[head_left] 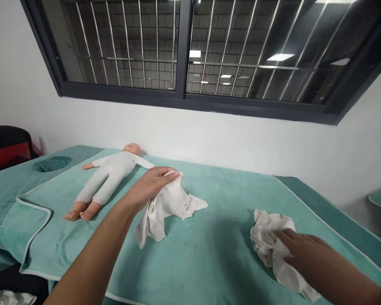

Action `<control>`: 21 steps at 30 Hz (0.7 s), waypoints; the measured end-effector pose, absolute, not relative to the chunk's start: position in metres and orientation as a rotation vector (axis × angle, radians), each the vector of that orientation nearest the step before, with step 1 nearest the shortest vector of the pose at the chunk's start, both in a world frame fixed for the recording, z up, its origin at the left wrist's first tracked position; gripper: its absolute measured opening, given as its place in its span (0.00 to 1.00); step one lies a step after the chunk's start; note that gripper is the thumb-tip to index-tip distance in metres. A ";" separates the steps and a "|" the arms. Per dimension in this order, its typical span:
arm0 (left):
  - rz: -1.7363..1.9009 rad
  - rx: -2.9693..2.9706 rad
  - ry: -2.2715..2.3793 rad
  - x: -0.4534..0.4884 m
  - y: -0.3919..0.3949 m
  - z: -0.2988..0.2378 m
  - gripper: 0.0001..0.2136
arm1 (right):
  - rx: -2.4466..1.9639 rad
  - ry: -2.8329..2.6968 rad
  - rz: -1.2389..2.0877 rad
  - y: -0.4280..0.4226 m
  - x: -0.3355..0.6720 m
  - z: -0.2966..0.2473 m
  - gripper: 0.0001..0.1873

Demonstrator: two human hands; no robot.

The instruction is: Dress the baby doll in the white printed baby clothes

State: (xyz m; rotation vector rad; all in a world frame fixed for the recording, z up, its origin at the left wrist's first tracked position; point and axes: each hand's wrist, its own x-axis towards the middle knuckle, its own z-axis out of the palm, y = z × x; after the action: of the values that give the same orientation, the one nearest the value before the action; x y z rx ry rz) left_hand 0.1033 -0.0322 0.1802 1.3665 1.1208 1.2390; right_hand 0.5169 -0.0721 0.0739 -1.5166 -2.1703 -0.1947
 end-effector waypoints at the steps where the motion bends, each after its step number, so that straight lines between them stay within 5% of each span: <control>1: 1.181 1.443 1.108 0.106 -0.037 0.187 0.09 | -1.428 -2.309 -0.155 -0.071 0.479 0.086 0.17; 4: 1.038 1.596 1.103 0.113 -0.059 0.210 0.08 | -1.182 -2.347 0.106 -0.058 0.368 0.125 0.30; 9: 1.076 1.872 1.299 0.103 -0.088 0.233 0.09 | -0.933 -2.069 0.557 -0.021 0.289 0.154 0.13; 16: 0.725 2.289 2.353 0.070 -0.077 0.211 0.19 | -1.168 -1.942 -0.029 -0.009 0.316 0.147 0.16; 21: 0.678 2.216 2.527 0.061 -0.067 0.187 0.15 | -1.311 -1.838 0.004 -0.006 0.356 0.130 0.18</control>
State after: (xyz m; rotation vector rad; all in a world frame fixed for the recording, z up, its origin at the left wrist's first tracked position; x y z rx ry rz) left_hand 0.0607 -0.0674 0.1870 2.2162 2.5274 0.6783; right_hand 0.3563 -0.0058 0.1301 -1.3109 -1.8377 0.0043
